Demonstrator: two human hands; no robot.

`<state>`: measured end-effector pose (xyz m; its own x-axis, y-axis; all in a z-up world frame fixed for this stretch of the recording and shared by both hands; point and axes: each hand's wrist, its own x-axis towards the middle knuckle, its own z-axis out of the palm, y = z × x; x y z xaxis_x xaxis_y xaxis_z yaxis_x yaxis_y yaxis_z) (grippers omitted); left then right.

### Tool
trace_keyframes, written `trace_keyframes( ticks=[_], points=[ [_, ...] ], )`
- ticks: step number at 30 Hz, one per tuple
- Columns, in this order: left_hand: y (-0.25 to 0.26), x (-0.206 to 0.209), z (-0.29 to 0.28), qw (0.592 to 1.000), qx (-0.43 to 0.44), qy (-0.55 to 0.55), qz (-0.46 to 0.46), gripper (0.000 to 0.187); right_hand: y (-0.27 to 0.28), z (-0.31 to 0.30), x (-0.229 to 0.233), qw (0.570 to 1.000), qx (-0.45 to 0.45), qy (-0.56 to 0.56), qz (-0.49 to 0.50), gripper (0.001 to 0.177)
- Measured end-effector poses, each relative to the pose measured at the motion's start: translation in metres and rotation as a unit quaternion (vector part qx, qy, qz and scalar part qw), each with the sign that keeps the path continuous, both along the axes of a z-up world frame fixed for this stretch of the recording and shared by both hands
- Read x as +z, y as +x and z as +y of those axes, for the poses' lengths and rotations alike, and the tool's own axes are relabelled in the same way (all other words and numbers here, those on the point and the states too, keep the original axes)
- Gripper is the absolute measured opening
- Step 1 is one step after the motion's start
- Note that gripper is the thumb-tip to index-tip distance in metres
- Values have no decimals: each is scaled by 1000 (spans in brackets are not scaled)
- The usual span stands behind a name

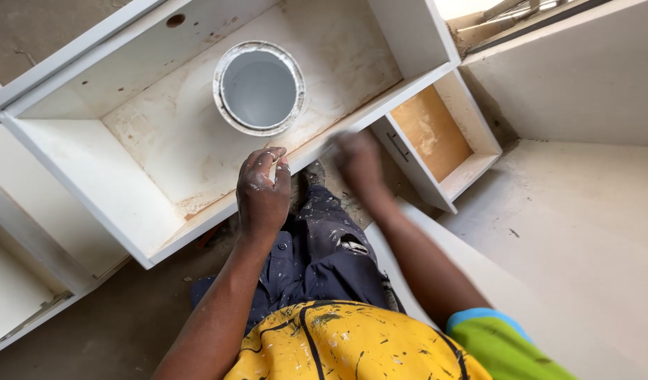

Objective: Applying white filler to the joints and edges of a white cabinet frame using fingers to seal gaps.

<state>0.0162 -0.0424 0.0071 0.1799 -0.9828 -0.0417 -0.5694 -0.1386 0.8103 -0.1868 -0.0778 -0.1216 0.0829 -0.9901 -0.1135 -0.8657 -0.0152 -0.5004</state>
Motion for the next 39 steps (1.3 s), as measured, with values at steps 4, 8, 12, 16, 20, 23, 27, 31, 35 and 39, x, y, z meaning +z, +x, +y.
trace_keyframes(
  ticks=[4, 8, 12, 16, 20, 23, 27, 31, 35, 39],
  points=[
    [-22, 16, -16, 1000, -17, -18, -3, 15, -4, 15, 16, 981, 149, -123, 22, 19],
    [-19, 18, -23, 1000, -17, -23, -4, 18, -114, -43, -8, 968, 77, -201, 127, 9],
    [-18, 15, -26, 1000, 3, -7, -19, 18, -211, -113, -3, 973, -11, -195, 120, 9],
    [-25, 17, -26, 1000, 7, -6, -15, 18, -183, -108, 12, 982, -149, -106, -41, 7],
    [-42, 15, -36, 1000, 3, -17, -5, 18, -82, -42, 10, 991, -70, -7, -114, 14],
    [-51, 24, -41, 1000, -5, -26, -7, 17, -92, -35, -15, 1000, 12, 12, 19, 12],
    [-48, 25, -43, 999, 12, -42, -19, 18, -210, -121, -2, 986, -123, -24, 106, 20],
    [-26, 27, -31, 998, -8, -59, -21, 17, -219, -142, 94, 957, -229, 14, -175, 13],
    [-1, 17, -10, 998, 44, -30, -23, 16, -202, -130, 45, 961, -201, -24, -188, 8],
    [26, 17, 6, 996, 82, -16, -26, 20, -106, -74, 36, 950, -191, -13, -246, 12]
  ],
)
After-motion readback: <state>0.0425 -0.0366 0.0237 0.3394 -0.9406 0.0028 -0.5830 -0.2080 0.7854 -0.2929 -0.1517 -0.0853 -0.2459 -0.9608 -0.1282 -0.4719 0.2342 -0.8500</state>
